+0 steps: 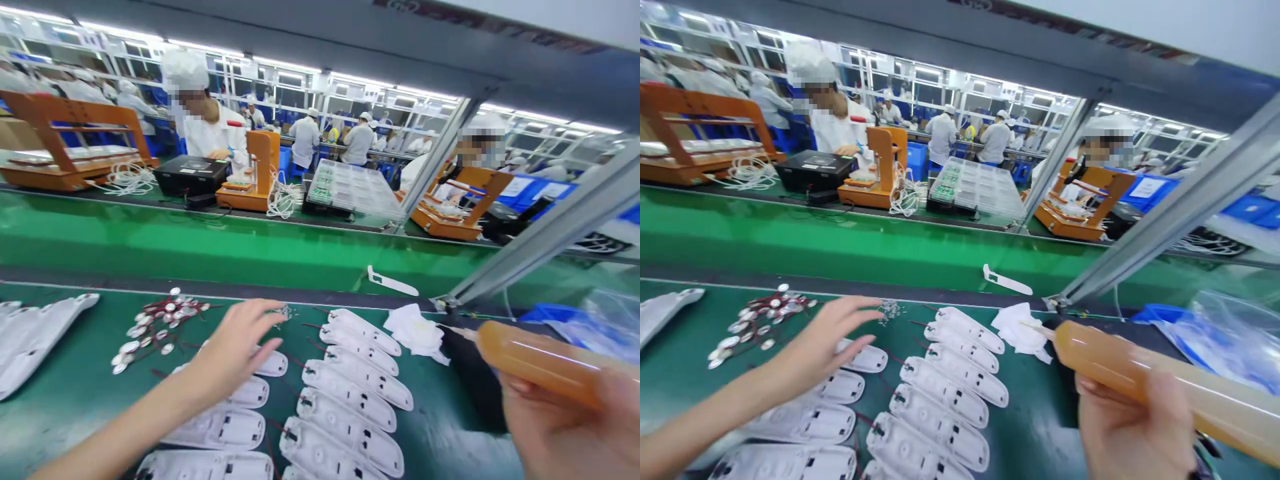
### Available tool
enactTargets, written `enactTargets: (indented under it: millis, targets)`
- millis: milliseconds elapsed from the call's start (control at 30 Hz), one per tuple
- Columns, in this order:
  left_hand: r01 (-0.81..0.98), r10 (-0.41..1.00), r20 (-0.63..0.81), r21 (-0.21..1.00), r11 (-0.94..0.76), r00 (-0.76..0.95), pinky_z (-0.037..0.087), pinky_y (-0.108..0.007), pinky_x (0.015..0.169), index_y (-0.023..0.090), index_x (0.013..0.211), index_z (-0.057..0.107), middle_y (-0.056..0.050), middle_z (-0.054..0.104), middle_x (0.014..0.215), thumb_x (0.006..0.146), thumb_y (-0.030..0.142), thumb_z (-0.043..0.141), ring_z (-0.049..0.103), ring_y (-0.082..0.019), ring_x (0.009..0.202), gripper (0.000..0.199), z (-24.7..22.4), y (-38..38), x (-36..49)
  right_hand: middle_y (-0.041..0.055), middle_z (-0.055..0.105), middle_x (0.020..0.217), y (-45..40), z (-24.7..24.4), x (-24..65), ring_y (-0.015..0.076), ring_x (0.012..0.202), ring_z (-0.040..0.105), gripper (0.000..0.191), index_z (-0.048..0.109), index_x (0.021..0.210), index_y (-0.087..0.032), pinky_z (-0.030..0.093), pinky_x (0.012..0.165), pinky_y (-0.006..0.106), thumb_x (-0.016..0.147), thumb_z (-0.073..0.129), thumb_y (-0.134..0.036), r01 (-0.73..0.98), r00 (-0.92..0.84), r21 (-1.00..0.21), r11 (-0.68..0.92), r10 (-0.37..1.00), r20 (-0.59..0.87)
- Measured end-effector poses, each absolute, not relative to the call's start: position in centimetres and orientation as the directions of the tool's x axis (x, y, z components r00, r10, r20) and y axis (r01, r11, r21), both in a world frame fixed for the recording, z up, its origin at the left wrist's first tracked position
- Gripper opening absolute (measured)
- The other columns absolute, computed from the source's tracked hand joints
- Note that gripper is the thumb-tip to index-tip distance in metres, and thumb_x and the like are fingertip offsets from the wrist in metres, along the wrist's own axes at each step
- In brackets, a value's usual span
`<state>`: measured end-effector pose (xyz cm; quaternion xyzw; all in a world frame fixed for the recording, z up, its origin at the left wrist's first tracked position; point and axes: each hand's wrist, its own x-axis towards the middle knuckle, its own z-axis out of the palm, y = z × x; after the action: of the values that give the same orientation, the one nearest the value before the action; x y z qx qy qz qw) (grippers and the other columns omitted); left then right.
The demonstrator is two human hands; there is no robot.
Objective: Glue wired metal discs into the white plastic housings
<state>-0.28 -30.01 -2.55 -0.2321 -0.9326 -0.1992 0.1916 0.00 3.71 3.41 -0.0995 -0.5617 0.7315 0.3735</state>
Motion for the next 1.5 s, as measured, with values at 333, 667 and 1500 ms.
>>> enactTargets:
  millis: [333,667,1500]
  targets:
    - [0.552,0.539,0.173,0.458,0.697,-0.824,0.040,-0.041,0.092,0.023,0.110,0.055,-0.003,0.054,0.124,0.081,0.021,0.060,0.049,-0.023,0.114,0.029,-5.3,-20.0,-8.5,0.0042,0.058,0.077,1.4,0.6,-2.9,0.0149,0.053,0.050,0.039,0.059,0.083,-0.017,0.035,0.032,0.023,0.055,0.077,-0.037,-0.404,-0.745,-0.908,-0.108,0.615,0.259]
    - [0.440,0.448,0.127,0.546,0.713,-0.885,0.041,-0.037,0.084,0.024,0.113,0.056,-0.003,0.058,0.110,0.082,0.028,0.060,0.053,-0.022,0.103,0.031,-6.5,-19.8,-9.8,0.0098,0.060,0.098,-0.6,-3.5,-3.5,0.0204,0.076,0.056,0.036,0.062,0.092,-0.016,0.046,0.054,0.031,0.068,0.071,-0.040,-0.244,-0.835,-0.965,0.102,0.484,0.262]
    - [0.407,0.499,0.022,0.608,0.681,-0.866,0.030,-0.036,0.085,0.029,0.108,0.056,0.002,0.054,0.106,0.076,0.023,0.069,0.049,-0.019,0.100,0.035,-5.2,-19.1,-10.0,0.0056,0.061,0.091,-1.2,-4.3,-4.2,0.0188,0.081,0.056,0.025,0.061,0.092,-0.020,0.045,0.080,0.037,0.074,0.067,-0.036,-0.287,-0.828,-0.880,0.378,0.363,0.427]
